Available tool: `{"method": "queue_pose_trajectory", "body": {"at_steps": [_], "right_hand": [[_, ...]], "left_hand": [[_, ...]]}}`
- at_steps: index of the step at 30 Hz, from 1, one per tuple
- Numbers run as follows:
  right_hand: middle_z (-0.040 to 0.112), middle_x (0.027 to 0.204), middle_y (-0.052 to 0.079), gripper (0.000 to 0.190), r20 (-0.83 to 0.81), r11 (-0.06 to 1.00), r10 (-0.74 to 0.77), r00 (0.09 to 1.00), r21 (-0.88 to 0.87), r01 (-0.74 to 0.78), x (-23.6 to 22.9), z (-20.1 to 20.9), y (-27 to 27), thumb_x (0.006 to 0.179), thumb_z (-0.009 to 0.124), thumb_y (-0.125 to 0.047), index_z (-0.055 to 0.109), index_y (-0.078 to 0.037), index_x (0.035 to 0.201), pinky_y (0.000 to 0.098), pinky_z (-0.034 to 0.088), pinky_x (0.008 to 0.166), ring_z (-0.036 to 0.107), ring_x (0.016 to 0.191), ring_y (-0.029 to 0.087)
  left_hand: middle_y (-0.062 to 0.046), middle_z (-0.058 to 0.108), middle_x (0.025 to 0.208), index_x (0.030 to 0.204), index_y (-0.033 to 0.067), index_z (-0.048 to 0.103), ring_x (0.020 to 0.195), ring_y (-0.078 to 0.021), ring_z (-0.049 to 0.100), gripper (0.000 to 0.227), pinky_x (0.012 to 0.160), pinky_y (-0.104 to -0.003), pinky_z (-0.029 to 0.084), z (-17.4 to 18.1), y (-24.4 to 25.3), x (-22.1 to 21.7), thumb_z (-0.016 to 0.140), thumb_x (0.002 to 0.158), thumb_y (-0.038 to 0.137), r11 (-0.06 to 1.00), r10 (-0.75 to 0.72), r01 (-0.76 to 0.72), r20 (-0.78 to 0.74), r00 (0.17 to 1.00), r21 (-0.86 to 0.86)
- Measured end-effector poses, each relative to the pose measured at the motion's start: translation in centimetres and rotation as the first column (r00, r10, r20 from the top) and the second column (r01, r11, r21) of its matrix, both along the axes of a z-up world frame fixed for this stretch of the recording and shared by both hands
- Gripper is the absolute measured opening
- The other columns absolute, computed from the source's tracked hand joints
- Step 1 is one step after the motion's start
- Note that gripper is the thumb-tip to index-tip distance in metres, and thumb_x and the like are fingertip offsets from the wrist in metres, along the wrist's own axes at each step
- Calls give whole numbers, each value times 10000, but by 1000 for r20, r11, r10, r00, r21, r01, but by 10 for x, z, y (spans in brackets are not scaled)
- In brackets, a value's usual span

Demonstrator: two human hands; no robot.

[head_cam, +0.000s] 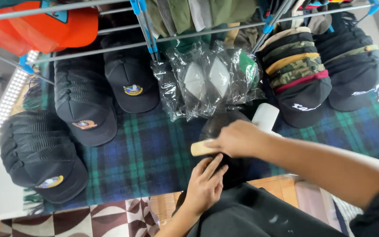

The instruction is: Brushing a black cap with a wooden brush and then using a handheld steamer to refresh the fabric.

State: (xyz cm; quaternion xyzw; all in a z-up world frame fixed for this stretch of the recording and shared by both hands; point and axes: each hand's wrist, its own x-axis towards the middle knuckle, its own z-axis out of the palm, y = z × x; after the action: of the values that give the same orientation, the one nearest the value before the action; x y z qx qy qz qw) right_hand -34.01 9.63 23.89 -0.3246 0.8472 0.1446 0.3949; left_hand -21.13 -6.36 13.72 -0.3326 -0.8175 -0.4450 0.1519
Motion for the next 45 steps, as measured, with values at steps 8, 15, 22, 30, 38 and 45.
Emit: {"method": "queue_pose_trajectory", "body": {"at_steps": [8, 15, 22, 30, 38, 45], "right_hand": [[679, 864, 32, 401, -86, 981, -142, 986, 120, 151, -38, 24, -28, 963, 478, -150, 532, -351, 1306, 384, 472, 542, 681, 740, 258], [507, 718, 41, 511, 220, 120, -948, 231, -423, 898, 15, -14, 81, 1071, 417, -322, 487, -341, 1577, 305, 253, 591, 313, 586, 150], [509, 462, 107, 480, 394, -554, -831, -393, -521, 649, 167, -110, 88, 1063, 382, -352, 602, -267, 1482, 342, 391, 407, 448, 360, 187], [493, 631, -42, 420, -186, 306, -910, 370, -904, 298, 172, -69, 71, 970, 670, -246, 653, -331, 1381, 344, 404, 477, 438, 515, 183], [769, 1146, 27, 406, 381, -212, -924, 29, -573, 792, 58, -130, 137, 1046, 498, -406, 586, -435, 1441, 333, 539, 782, 736, 945, 218], [675, 540, 133, 364, 569, -352, -819, -68, -406, 843, 103, -151, 178, 1030, 524, -347, 673, -365, 1362, 311, 546, 357, 636, 391, 236]], "left_hand": [[-133, 467, 1563, 1176, 60, 740, 1244, -426, 539, 286, 923, -512, 517, -16, -20, 3, 633, 911, 43, 984, -100, 109, 67, 993, -142], [-137, 390, 1603, 1245, 88, 733, 1312, -516, 449, 325, 1030, -603, 437, -18, -27, -3, 638, 946, 173, 952, -208, 232, 138, 968, -197], [-209, 447, 1547, 1182, 61, 727, 1273, -552, 457, 252, 1068, -599, 439, -12, -28, -11, 626, 959, 123, 957, -259, 272, 122, 958, -106], [-179, 704, 1210, 1142, -11, 699, 1120, -331, 690, 218, 993, -420, 564, 9, -18, -55, 558, 984, 37, 985, -145, 125, 172, 974, 119], [-133, 585, 1370, 1292, 71, 662, 1276, -330, 567, 318, 1053, -464, 510, 1, 48, -84, 620, 998, 183, 986, 139, -122, 161, 977, -113], [-100, 555, 1416, 1371, 234, 649, 1281, -387, 544, 392, 980, -574, 504, -9, 84, -87, 605, 997, 343, 855, 416, -334, 142, 898, -397]]}}
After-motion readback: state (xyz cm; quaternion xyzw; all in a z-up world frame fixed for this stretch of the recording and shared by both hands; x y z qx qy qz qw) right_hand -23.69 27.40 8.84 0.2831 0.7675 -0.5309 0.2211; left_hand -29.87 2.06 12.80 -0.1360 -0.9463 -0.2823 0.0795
